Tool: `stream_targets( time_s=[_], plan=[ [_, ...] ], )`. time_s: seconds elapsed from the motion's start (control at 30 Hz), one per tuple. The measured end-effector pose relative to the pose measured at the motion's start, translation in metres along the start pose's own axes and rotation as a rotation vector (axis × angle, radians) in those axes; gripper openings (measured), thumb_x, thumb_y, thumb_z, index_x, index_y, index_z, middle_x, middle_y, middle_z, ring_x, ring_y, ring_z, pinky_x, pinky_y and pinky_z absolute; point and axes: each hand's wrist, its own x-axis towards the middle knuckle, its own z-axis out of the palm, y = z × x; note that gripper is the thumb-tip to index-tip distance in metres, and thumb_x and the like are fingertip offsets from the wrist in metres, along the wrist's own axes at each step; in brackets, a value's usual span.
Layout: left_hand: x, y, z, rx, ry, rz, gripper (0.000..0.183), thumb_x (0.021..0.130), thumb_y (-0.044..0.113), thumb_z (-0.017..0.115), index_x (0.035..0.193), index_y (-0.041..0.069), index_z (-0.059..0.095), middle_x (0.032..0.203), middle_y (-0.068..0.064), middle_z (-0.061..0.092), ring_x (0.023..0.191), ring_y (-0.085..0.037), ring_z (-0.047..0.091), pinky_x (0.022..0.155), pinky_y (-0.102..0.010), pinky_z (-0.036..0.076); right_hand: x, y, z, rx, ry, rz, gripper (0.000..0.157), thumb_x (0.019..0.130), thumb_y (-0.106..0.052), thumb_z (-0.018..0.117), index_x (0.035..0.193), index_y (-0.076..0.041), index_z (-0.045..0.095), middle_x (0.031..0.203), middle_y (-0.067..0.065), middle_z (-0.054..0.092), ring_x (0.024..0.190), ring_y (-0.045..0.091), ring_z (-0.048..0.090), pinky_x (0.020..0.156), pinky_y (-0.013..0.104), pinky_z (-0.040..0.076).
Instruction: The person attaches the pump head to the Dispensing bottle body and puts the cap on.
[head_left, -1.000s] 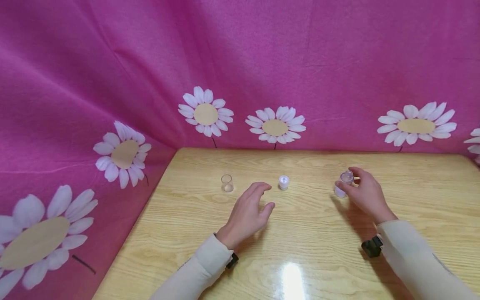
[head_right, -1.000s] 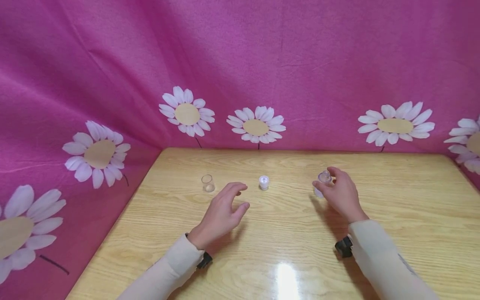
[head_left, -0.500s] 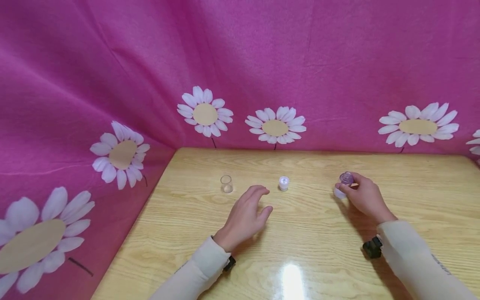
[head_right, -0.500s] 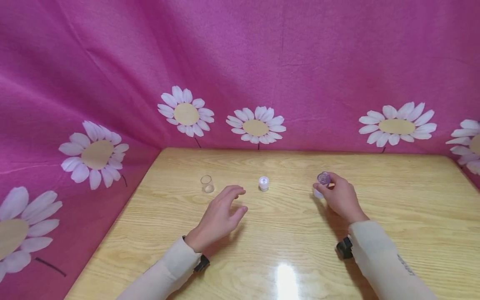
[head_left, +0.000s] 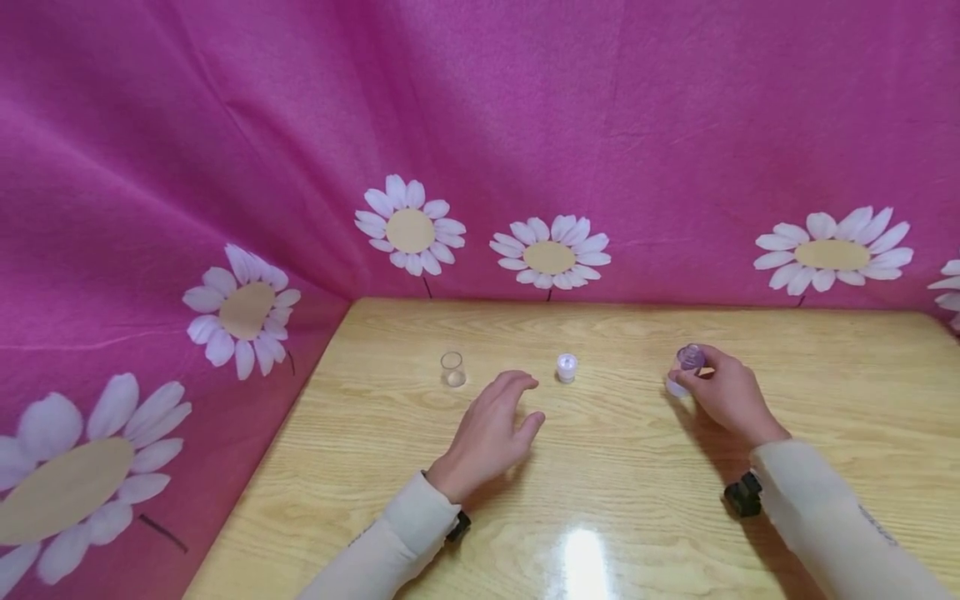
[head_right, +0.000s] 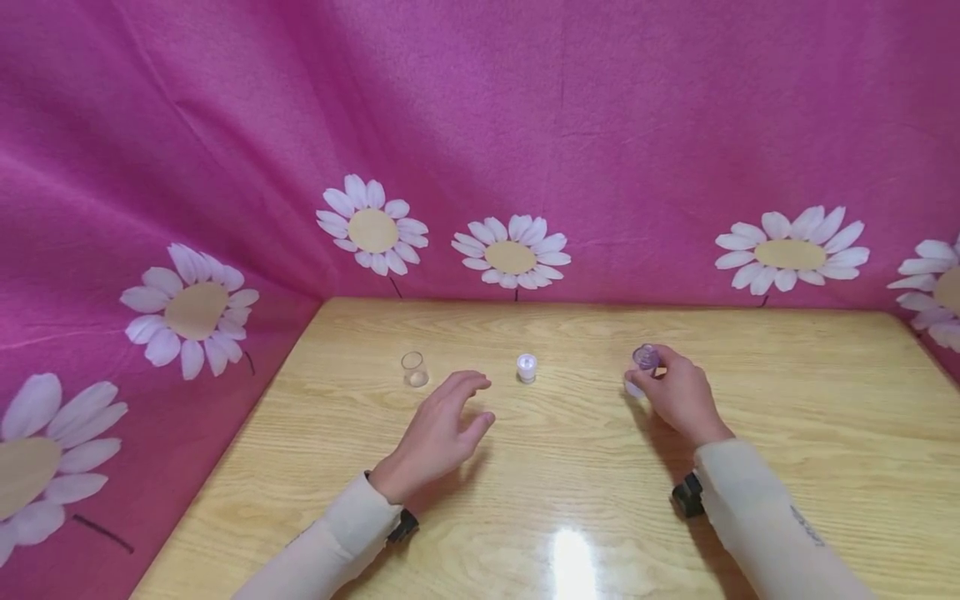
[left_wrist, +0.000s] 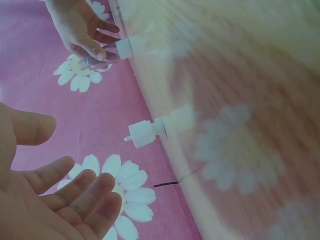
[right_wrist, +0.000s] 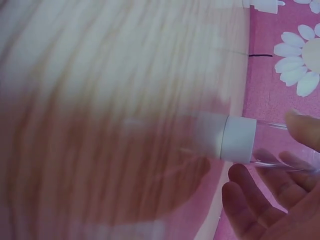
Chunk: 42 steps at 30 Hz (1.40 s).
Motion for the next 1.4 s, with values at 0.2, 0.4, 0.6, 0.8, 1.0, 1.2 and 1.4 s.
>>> stream_targets(
  time_s=[0.2, 0.4, 0.6, 0.8, 1.0, 1.2, 1.4],
  plan=[
    [0.000, 0.000, -0.003, 0.000, 0.007, 0.006, 0.041, 0.095, 0.025, 0.065, 0.131, 0.006, 0.059, 0.137, -0.005, 0.058, 0.127, -0.020, 0.056, 0.104, -0.038, 0.050, 0.001, -0.001, -0.002, -0.011, -0.005, -0.023, 0.048, 0.095, -0.026, 0.067, 0.126, 0.007, 0.055, 0.105, 0.025, 0.066, 0.100, 0.042, 0.065, 0.069, 0.027, 0.047],
    [0.000, 0.000, -0.004, 0.002, 0.013, 0.014, 0.040, 0.095, 0.026, 0.065, 0.130, 0.007, 0.059, 0.137, -0.004, 0.058, 0.128, -0.020, 0.056, 0.103, -0.038, 0.050, 0.001, -0.002, -0.003, -0.024, -0.029, -0.017, 0.051, 0.094, -0.026, 0.066, 0.128, 0.009, 0.052, 0.110, 0.029, 0.064, 0.101, 0.043, 0.064, 0.071, 0.030, 0.049],
    [-0.002, 0.000, -0.004, -0.003, -0.008, -0.004, 0.041, 0.096, 0.028, 0.065, 0.131, 0.007, 0.059, 0.137, -0.005, 0.058, 0.128, -0.020, 0.056, 0.105, -0.038, 0.049, 0.002, -0.002, -0.005, -0.026, -0.084, -0.017, 0.046, 0.095, -0.022, 0.064, 0.126, 0.009, 0.049, 0.110, 0.029, 0.063, 0.100, 0.042, 0.062, 0.076, 0.038, 0.052],
    [-0.006, -0.001, -0.007, 0.006, -0.012, -0.021, 0.042, 0.095, 0.026, 0.066, 0.132, 0.008, 0.058, 0.138, -0.005, 0.057, 0.129, -0.020, 0.055, 0.107, -0.039, 0.048, 0.000, -0.003, 0.001, -0.063, -0.043, -0.078, 0.051, 0.094, -0.016, 0.065, 0.128, 0.014, 0.040, 0.106, 0.032, 0.061, 0.090, 0.037, 0.062, 0.074, 0.042, 0.052],
    [-0.005, -0.003, -0.008, -0.005, 0.006, -0.014, 0.042, 0.095, 0.027, 0.066, 0.132, 0.007, 0.059, 0.137, -0.005, 0.058, 0.129, -0.021, 0.056, 0.107, -0.039, 0.048, -0.002, -0.008, -0.002, -0.070, 0.047, -0.182, 0.040, 0.093, -0.013, 0.067, 0.125, 0.004, 0.048, 0.100, 0.024, 0.067, 0.087, 0.034, 0.064, 0.070, 0.039, 0.047],
    [-0.005, -0.005, -0.007, -0.005, 0.000, -0.020, 0.041, 0.095, 0.026, 0.065, 0.132, 0.008, 0.059, 0.137, -0.004, 0.058, 0.129, -0.020, 0.056, 0.106, -0.039, 0.048, -0.004, -0.014, 0.002, -0.037, 0.044, -0.279, 0.048, 0.094, -0.012, 0.067, 0.137, -0.001, 0.049, 0.112, 0.024, 0.066, 0.097, 0.037, 0.064, 0.070, 0.039, 0.050],
    [-0.005, -0.008, -0.005, -0.009, 0.006, -0.015, 0.041, 0.095, 0.026, 0.065, 0.132, 0.008, 0.059, 0.138, -0.005, 0.058, 0.129, -0.021, 0.055, 0.106, -0.039, 0.049, -0.007, -0.022, 0.012, -0.030, 0.103, -0.408, 0.051, 0.090, -0.004, 0.069, 0.138, 0.000, 0.051, 0.121, 0.026, 0.064, 0.107, 0.039, 0.063, 0.079, 0.052, 0.056]
  ],
)
